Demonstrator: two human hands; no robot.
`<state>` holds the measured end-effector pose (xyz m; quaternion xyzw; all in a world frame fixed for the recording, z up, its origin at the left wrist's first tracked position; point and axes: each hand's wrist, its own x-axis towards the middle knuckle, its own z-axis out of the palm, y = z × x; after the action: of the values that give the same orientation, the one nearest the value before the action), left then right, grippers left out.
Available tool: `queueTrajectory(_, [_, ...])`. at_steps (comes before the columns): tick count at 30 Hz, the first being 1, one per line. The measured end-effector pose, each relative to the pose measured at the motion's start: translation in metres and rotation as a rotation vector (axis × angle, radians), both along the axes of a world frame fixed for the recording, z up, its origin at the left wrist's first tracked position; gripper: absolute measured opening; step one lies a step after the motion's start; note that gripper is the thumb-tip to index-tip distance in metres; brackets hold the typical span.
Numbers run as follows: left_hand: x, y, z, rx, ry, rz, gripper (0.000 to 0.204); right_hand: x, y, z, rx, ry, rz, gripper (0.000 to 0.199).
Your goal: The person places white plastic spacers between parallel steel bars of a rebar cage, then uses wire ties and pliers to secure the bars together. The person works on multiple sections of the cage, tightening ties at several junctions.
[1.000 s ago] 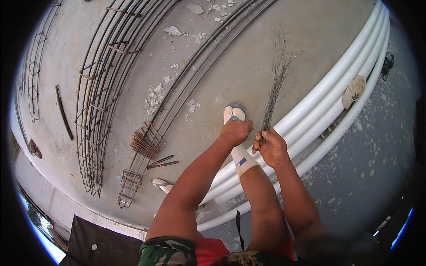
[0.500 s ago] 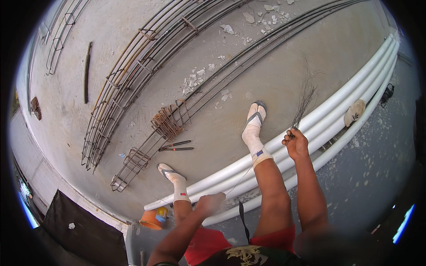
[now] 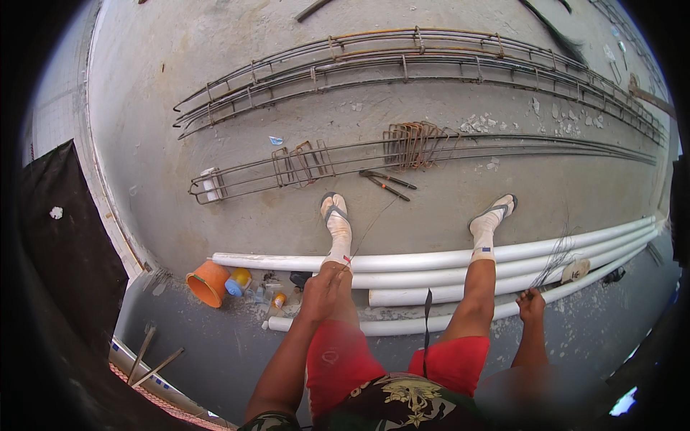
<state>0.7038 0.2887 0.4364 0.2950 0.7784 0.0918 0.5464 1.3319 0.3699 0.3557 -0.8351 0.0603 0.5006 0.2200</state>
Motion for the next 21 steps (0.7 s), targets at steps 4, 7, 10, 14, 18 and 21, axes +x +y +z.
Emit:
queueTrajectory(4, [-0.066, -0.051, 0.019, 0.017, -0.013, 0.158, 0.025, -0.076, -0.056, 0.065, -0.057, -0.071, -0.005, 0.009])
queueTrajectory(7, [-0.107, -0.076, 0.037, 0.025, -0.016, 0.09, 0.027, -0.107, -0.08, 0.079, -0.061, -0.041, -0.034, 0.009])
queueTrajectory(10, [-0.13, -0.095, 0.044, 0.07, -0.019, 0.104, 0.028, -0.125, -0.092, 0.062, -0.105, -0.17, 0.285, 0.013])
queueTrajectory(14, [-0.126, -0.084, 0.048, 0.021, -0.02, -0.1, 0.023, -0.227, -0.06, 0.049, -0.182, -0.626, 1.422, 0.077])
queueTrajectory(18, [-0.085, -0.058, 0.037, 0.251, -0.164, -0.246, 0.019, -0.459, 0.008, 0.126, 0.608, -0.224, 2.055, 0.063])
queueTrajectory(21, [-0.069, -0.03, 0.056, 0.258, -0.153, -0.369, 0.019, -0.514, 0.018, 0.156, 0.55, 0.177, 2.31, 0.042])
